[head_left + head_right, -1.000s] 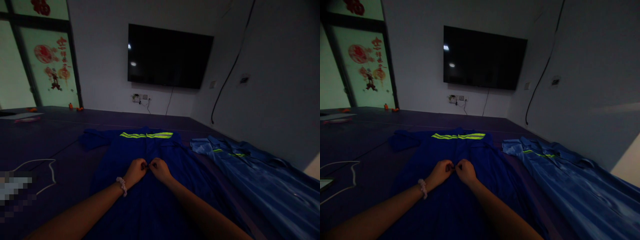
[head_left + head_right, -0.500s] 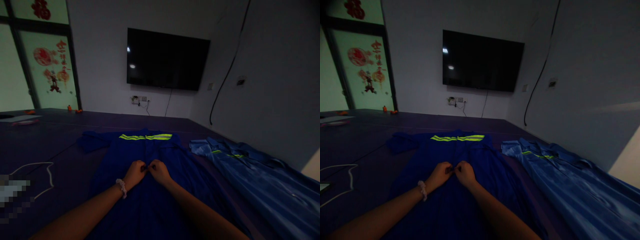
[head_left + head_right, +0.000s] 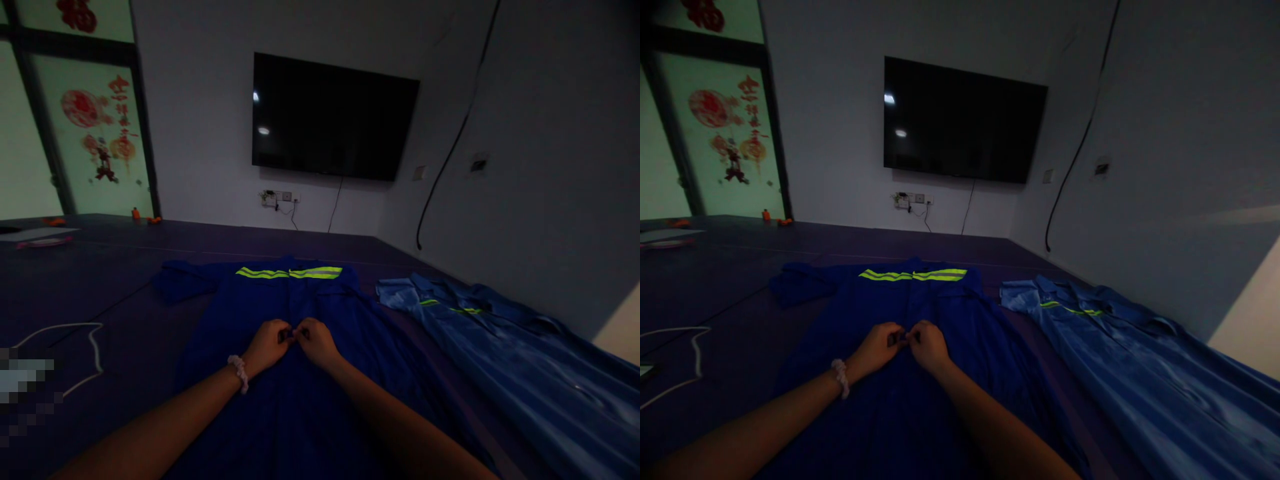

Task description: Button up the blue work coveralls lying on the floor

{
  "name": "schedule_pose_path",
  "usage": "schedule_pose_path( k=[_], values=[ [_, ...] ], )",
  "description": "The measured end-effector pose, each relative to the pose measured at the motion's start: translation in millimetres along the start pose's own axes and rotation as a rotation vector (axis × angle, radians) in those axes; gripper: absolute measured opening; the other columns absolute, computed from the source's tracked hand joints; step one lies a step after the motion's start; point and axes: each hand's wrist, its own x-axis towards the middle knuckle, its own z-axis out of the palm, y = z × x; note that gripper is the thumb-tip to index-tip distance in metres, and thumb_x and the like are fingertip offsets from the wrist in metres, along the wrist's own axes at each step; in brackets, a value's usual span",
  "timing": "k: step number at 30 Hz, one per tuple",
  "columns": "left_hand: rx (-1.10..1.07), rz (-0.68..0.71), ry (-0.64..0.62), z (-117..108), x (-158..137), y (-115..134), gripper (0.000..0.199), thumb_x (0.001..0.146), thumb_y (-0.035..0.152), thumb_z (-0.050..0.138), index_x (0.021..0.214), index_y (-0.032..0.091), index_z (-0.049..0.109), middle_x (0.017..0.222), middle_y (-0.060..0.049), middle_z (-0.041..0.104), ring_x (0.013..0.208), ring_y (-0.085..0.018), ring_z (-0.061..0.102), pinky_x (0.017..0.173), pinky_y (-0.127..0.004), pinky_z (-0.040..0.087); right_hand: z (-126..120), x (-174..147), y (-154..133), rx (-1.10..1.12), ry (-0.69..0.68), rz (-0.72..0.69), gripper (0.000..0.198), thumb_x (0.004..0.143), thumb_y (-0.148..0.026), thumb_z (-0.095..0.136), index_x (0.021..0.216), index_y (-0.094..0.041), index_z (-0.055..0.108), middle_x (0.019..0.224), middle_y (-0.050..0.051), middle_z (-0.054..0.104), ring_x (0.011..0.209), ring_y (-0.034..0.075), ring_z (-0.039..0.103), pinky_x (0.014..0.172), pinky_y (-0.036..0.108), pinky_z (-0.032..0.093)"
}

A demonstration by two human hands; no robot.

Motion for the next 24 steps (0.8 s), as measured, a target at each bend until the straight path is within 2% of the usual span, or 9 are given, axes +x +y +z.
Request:
schedule_pose_path(
  k=[5, 9, 16, 24],
  values=[
    [-0.024, -0.018, -0.02, -1, 0, 0, 0.014, 0.071, 0.025, 0.051, 0.066, 0.014, 0.059, 0.058, 0.0, 0.055, 0.054, -0.011, 0.046, 0.052, -0.022, 0.03, 0, 0, -1, 0.013, 0.004, 0.002, 0.014, 0.076, -0.014, 0.056, 0.067, -0.016, 0.066, 0.073, 0.003, 0.063, 0.066, 0.012, 0.056, 0.061, 0.022, 0.039],
    [-0.048, -0.02, -0.029, -1, 1, -3, 0.018, 0.071, 0.028, 0.052, 0.075, 0.013, 0.063, 0.061, -0.001, 0.057, 0.056, -0.012, 0.047, 0.053, -0.023, 0.032, -1, 1, 0, 0.041, -0.008, 0.001, 0.015, 0.073, -0.008, 0.054, 0.067, -0.015, 0.065, 0.071, 0.003, 0.062, 0.065, 0.012, 0.056, 0.061, 0.021, 0.039],
    [-0.06, -0.04, -0.027, 2, 0, -10, 0.021, 0.071, 0.027, 0.052, 0.082, 0.013, 0.063, 0.064, -0.002, 0.058, 0.055, -0.011, 0.047, 0.052, -0.022, 0.033, -9, 2, 7, 0.106, -0.127, -0.081, 0.016, 0.067, -0.002, 0.057, 0.068, -0.016, 0.064, 0.072, 0.0, 0.06, 0.064, 0.01, 0.054, 0.06, 0.019, 0.04],
    [-0.08, -0.021, -0.046, 2, 1, -10, 0.02, 0.074, 0.027, 0.049, 0.079, 0.013, 0.062, 0.063, -0.001, 0.057, 0.055, -0.011, 0.046, 0.052, -0.021, 0.032, -4, 2, 13, 0.095, -0.066, -0.064, 0.007, 0.069, -0.01, 0.064, 0.068, -0.016, 0.063, 0.069, 0.0, 0.058, 0.064, 0.011, 0.053, 0.059, 0.02, 0.039]
  ],
)
